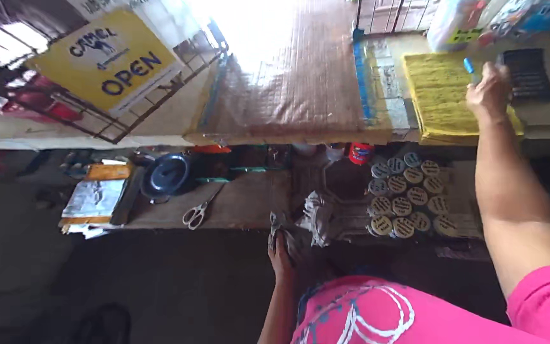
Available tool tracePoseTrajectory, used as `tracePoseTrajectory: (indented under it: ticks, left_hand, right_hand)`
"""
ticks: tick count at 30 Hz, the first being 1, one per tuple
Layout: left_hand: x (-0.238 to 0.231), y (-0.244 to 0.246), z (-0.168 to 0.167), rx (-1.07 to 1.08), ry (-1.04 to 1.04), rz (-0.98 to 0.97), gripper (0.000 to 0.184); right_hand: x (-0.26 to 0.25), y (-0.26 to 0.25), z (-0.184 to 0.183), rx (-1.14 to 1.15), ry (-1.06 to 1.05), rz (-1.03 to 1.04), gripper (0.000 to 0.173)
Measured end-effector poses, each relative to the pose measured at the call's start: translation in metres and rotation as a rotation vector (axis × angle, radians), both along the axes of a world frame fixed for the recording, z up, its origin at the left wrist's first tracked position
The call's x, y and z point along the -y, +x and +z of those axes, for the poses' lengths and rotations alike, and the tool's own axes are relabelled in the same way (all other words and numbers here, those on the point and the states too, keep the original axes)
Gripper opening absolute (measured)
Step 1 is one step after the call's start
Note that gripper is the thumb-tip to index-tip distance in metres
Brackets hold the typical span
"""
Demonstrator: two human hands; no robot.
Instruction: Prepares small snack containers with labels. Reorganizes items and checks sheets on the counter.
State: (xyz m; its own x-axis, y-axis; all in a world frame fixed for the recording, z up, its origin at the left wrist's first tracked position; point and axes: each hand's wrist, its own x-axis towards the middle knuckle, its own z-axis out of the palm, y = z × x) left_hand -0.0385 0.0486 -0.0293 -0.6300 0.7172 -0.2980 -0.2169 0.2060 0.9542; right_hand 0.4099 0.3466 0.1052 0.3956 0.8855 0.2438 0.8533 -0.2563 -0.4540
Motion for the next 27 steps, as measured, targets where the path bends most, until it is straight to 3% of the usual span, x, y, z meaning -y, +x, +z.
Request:
tracePoseTrajectory:
  ticks: [2, 4, 6, 7, 10, 13, 17, 22, 25, 27]
  left_hand:
    - [0.0, 0.009, 0.001, 0.019, 0.013, 0.05, 0.039]
    - [0.005, 0.013, -0.002, 0.035, 0.026, 0.106, 0.041]
    - [0.012, 0.013, -0.006, 0.027, 0.018, 0.156, 0.04]
    - [0.016, 0.012, -0.009, 0.025, 0.011, 0.175, 0.039]
    - [0.027, 0.009, -0.018, 0.089, -0.042, 0.233, 0.038]
    - [0.035, 0.008, -0.015, 0.263, -0.163, 0.305, 0.044]
    - [0.039, -0.003, -0.016, 0.39, -0.146, 0.359, 0.045]
    - [0.021, -0.008, -0.017, 0.488, -0.089, 0.297, 0.042]
    - [0.002, -0.005, -0.012, 0.546, -0.128, 0.142, 0.042]
    - [-0.012, 0.009, -0.005, 0.599, -0.158, -0.06, 0.043]
  right_hand:
    - [0.018, -0.021, 0.007, 0.025, 0.071, 0.109, 0.063]
    - [0.06, -0.063, 0.005, -0.035, 0.105, 0.327, 0.06]
    - [0.106, -0.117, -0.03, -0.199, 0.03, 0.563, 0.053]
    - [0.124, -0.145, -0.06, -0.314, -0.064, 0.69, 0.051]
    - [0.158, -0.216, -0.143, -0.563, -0.647, 0.892, 0.063]
    - [0.176, -0.258, -0.184, -0.517, -0.821, 0.903, 0.063]
    - [0.194, -0.279, -0.199, -0.498, -0.727, 0.95, 0.062]
    - [0.215, -0.284, -0.182, -0.648, -0.56, 1.009, 0.066]
    - [0.232, -0.289, -0.17, -0.776, -0.445, 1.065, 0.082]
    - [0.241, -0.289, -0.163, -0.821, -0.386, 1.06, 0.096]
